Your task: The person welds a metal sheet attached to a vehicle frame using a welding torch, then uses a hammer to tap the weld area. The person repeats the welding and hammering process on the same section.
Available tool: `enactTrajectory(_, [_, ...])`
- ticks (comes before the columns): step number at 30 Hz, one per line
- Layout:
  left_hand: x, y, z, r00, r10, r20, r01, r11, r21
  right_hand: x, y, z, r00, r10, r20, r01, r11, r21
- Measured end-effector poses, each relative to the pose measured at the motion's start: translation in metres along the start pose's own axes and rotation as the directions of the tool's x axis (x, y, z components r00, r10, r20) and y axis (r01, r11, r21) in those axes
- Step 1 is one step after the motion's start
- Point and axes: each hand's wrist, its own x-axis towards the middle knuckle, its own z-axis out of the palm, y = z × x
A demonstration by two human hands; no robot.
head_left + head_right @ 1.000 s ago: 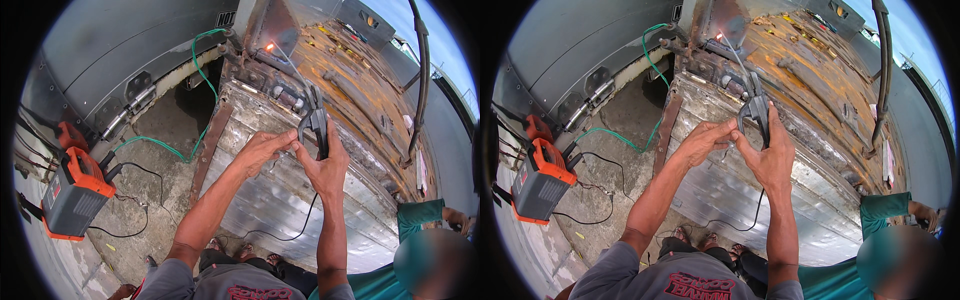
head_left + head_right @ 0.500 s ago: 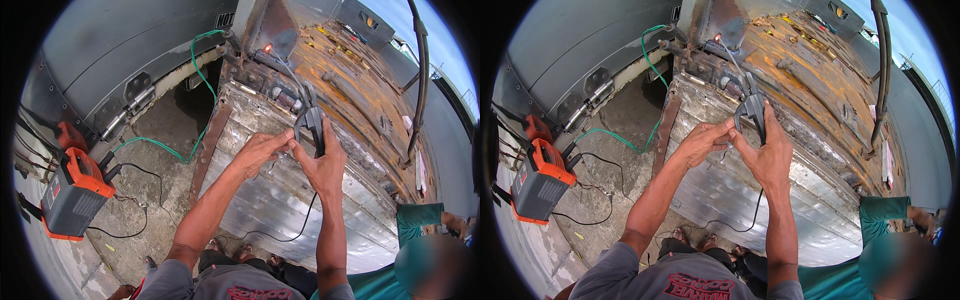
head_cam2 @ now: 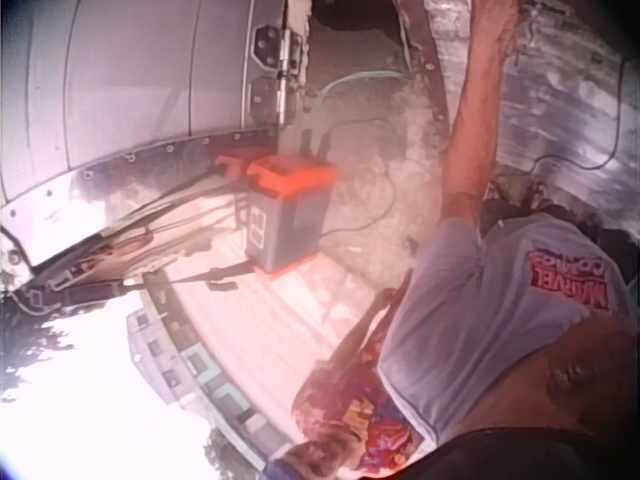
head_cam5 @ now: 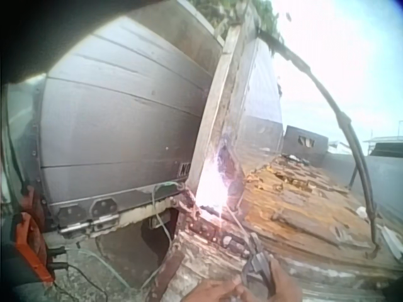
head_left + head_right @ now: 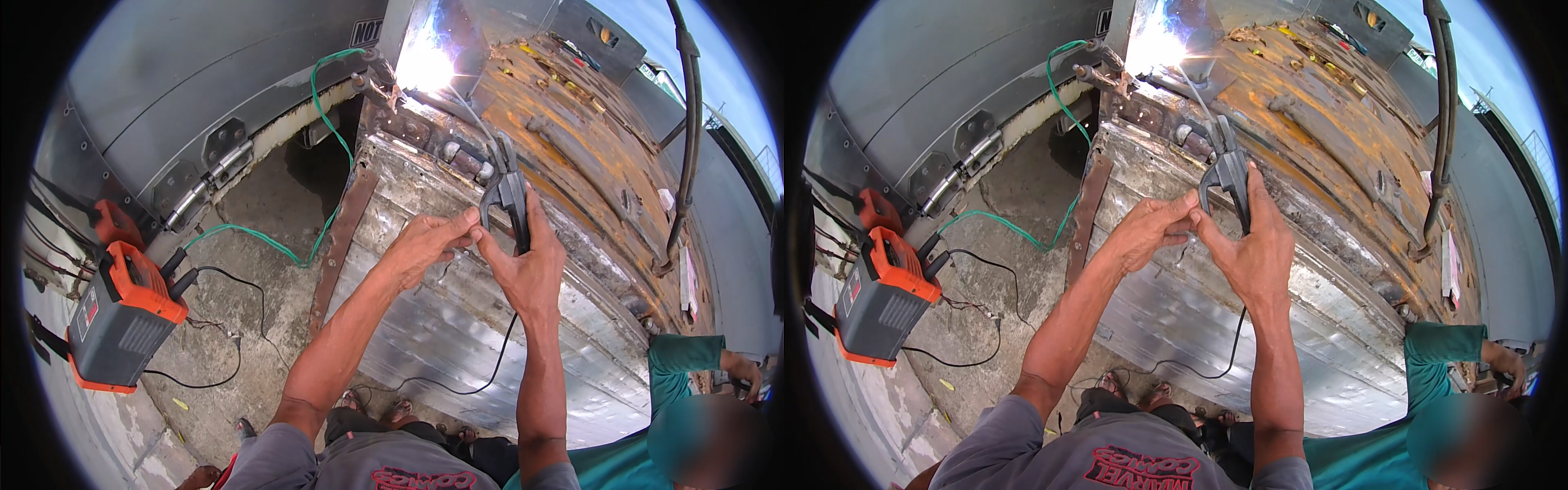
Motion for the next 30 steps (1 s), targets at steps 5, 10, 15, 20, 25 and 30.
enactTrajectory(5, [-0.004,0.005,0.005,0.999,-0.015,-0.032,0.015,1.000,0.021,-0.003,0.002,0.000,0.996,-0.065,-0.057,0.066,0.998,0.023])
enactTrajectory(10, [-0.001,0.001,0.002,1.000,0.002,-0.005,-0.001,1.000,0.031,-0.003,0.002,0.000,0.996,-0.071,-0.060,0.073,0.997,0.028])
enactTrajectory(15, [-0.002,0.003,0.002,1.000,-0.017,-0.007,0.018,0.998,0.054,-0.002,0.001,0.000,0.999,-0.036,-0.037,0.037,0.999,0.020])
enactTrajectory(20, [-0.003,0.003,0.005,0.999,-0.010,-0.036,0.011,1.000,0.027,-0.002,0.001,0.000,0.999,-0.027,-0.029,0.027,1.000,0.005])
enactTrajectory(25, [-0.003,0.004,0.004,1.000,-0.021,-0.019,0.022,0.999,0.046,-0.001,0.004,0.001,0.999,-0.035,-0.032,0.035,0.999,0.004])
enactTrajectory(30, [-0.004,0.005,0.004,1.000,-0.025,-0.017,0.025,0.999,0.030,-0.002,0.003,0.001,0.999,-0.036,-0.030,0.036,0.999,-0.006])
